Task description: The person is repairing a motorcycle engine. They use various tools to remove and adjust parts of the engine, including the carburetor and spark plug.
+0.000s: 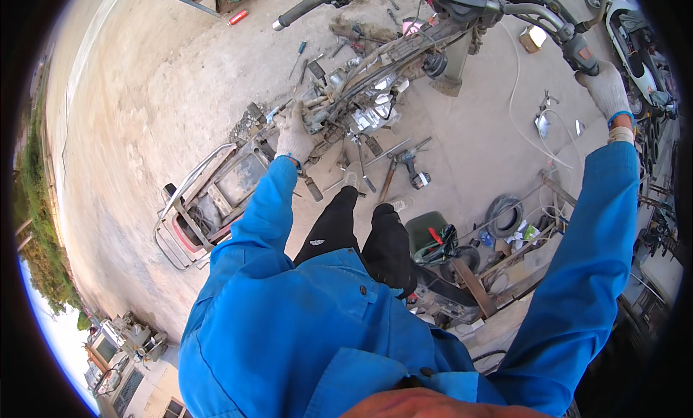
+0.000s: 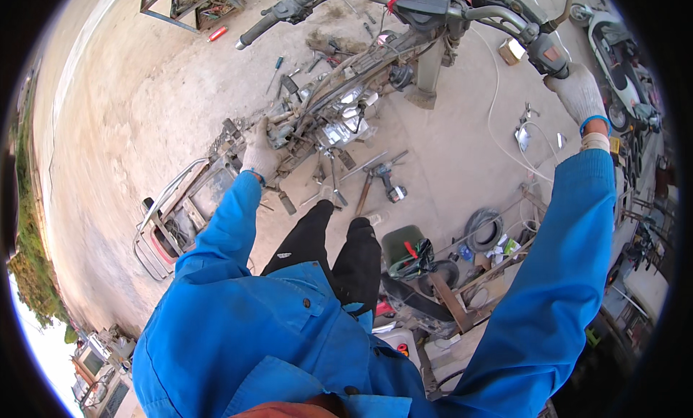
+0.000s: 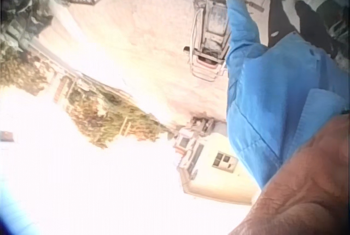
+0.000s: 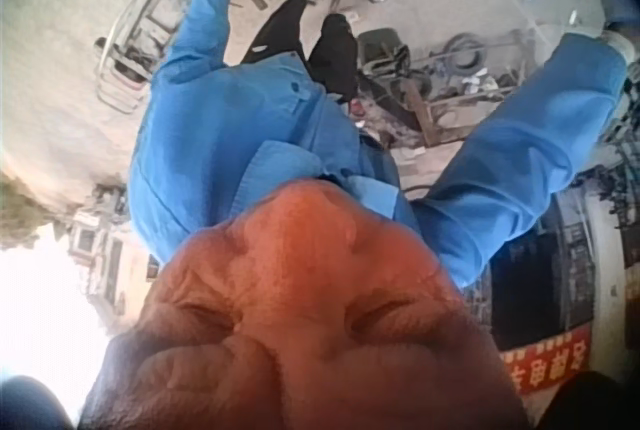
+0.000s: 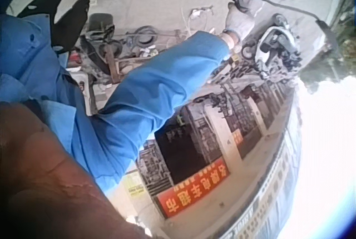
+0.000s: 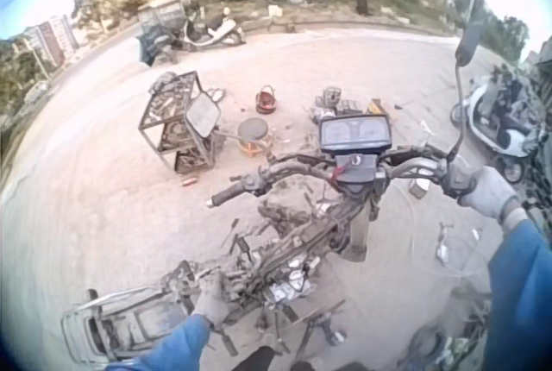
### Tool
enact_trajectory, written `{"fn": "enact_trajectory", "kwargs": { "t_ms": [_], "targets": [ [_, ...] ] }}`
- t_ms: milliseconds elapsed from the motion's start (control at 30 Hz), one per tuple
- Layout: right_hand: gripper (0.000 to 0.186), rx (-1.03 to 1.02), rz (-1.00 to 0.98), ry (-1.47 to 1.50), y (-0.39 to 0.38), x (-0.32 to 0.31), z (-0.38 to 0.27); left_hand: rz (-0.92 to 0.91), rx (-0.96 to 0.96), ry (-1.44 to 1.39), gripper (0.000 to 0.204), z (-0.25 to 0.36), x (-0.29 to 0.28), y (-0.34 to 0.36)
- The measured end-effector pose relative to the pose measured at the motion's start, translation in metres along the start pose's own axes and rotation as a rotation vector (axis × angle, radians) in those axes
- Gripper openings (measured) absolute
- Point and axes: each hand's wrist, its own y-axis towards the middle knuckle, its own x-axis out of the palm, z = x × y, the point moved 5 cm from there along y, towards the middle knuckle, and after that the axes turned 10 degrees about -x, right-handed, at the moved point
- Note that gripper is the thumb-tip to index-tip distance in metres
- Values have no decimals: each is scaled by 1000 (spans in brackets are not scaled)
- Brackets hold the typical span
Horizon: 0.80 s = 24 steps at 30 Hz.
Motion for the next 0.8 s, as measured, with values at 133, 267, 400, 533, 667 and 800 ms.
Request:
{"fn": "enact_trajectory", "kwargs": {
  "t_ms": [133,267,400,533,667,800],
  "targets": [
    [43,-35,31,-3,0,-3,-3,-43,-60,8,106,7,-15,-7],
    [42,-60,27,2,-1,-2,-5,-123,-180,-238,101,18,-24,-47],
    [45,-86,52,-100,0,-5,-9,-539,-375,-742,76,46,3,-100],
    [43,-50,2,-146,-2,-6,-12,-675,-409,-1073,49,96,37,-153],
    [42,-54,95,-119,-11,-12,-20,-656,-530,-1353,46,145,64,-194],
    [40,-54,217,-173,-28,-14,-28,-497,-435,-1377,45,179,54,-200]
  ]
}}
